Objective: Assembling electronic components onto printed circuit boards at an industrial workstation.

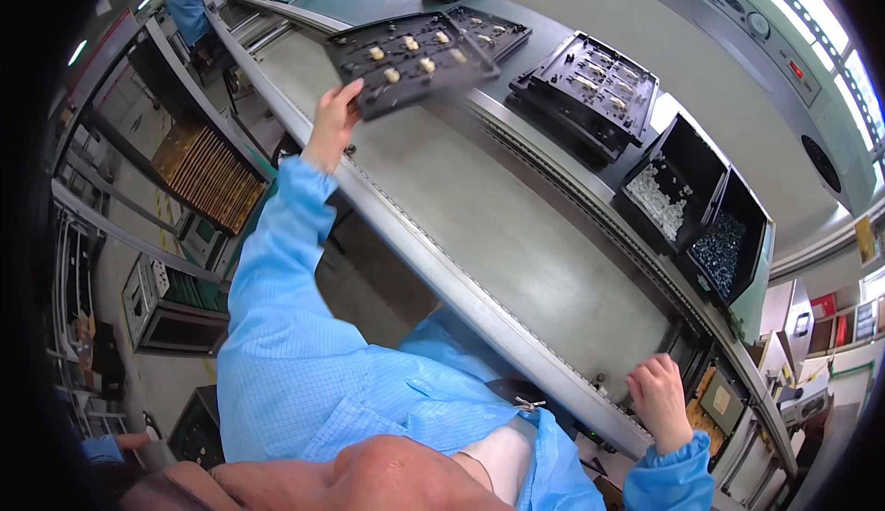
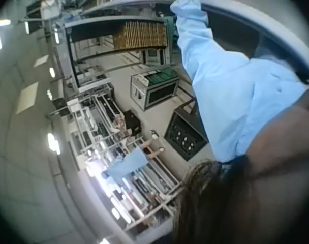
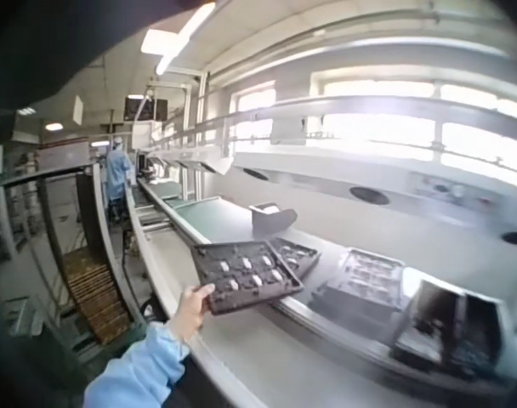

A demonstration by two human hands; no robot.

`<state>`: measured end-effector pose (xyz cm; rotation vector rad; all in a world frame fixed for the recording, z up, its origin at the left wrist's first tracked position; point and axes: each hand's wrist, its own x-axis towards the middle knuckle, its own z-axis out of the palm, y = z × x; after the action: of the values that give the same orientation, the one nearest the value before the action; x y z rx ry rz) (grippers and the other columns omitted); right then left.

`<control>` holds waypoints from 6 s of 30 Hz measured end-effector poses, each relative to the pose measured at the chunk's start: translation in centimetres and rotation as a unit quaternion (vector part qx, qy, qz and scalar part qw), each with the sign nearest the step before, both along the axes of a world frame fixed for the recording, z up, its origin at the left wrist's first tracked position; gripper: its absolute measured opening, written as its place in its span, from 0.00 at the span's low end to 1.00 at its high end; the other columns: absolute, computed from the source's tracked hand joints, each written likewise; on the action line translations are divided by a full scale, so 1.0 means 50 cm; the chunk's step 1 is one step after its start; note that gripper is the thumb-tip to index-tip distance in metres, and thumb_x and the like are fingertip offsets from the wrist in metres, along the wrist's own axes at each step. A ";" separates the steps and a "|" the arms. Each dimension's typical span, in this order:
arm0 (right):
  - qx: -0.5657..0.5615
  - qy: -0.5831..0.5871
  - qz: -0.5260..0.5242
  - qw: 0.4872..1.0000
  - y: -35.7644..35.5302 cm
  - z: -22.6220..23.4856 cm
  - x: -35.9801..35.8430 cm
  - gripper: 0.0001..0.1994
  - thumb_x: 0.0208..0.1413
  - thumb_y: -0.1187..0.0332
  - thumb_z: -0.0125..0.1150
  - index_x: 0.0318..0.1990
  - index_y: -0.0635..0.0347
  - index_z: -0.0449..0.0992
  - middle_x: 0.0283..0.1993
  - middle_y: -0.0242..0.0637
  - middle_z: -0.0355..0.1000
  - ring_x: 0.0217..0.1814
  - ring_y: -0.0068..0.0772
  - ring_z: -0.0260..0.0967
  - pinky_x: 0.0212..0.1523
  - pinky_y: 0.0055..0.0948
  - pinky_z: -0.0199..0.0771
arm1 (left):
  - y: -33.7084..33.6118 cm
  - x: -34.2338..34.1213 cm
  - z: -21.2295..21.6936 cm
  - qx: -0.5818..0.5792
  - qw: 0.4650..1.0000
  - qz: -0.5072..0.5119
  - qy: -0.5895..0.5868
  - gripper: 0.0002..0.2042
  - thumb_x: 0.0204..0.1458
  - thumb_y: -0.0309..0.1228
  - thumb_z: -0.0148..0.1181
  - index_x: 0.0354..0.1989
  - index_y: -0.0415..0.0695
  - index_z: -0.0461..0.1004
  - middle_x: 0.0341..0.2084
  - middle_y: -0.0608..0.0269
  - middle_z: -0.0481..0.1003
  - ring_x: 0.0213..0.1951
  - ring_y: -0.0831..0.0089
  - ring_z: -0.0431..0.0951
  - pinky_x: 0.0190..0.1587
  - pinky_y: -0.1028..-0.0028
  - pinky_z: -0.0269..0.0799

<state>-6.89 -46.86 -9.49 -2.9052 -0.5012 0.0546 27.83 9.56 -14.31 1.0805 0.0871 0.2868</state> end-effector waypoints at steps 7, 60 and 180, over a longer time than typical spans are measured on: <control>0.148 -0.076 0.079 0.983 0.090 -0.025 0.145 0.09 0.51 0.74 0.68 0.39 0.61 0.77 0.43 0.42 0.75 0.49 0.49 0.71 0.51 0.39 0.73 | 0.058 -0.311 0.019 0.063 0.995 -0.034 -0.067 0.15 0.61 0.26 0.59 0.55 0.34 0.73 0.46 0.59 0.80 0.45 0.73 0.80 0.50 0.73 0.76; 0.761 -0.159 -0.039 0.628 0.167 -0.274 -0.067 0.31 0.53 0.83 0.67 0.65 0.59 0.67 0.59 0.34 0.73 0.60 0.29 0.71 0.61 0.31 0.72 | -0.508 -0.504 -0.027 -0.123 0.862 -0.491 0.023 0.24 0.57 0.24 0.60 0.63 0.38 0.65 0.52 0.54 0.76 0.53 0.66 0.78 0.60 0.63 0.74; 0.597 -0.073 -0.272 0.752 -0.056 -0.118 0.102 0.20 0.67 0.63 0.58 0.60 0.68 0.71 0.49 0.40 0.79 0.46 0.26 0.78 0.52 0.27 0.77 | -0.736 -0.188 0.044 0.622 0.596 -0.386 -0.330 0.17 0.54 0.40 0.70 0.49 0.45 0.81 0.33 0.65 0.82 0.35 0.77 0.79 0.41 0.74 0.76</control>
<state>-1.79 -49.66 -15.36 -1.6510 0.2752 -0.4190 18.44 -27.23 -12.09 2.1834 -1.4604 -0.1390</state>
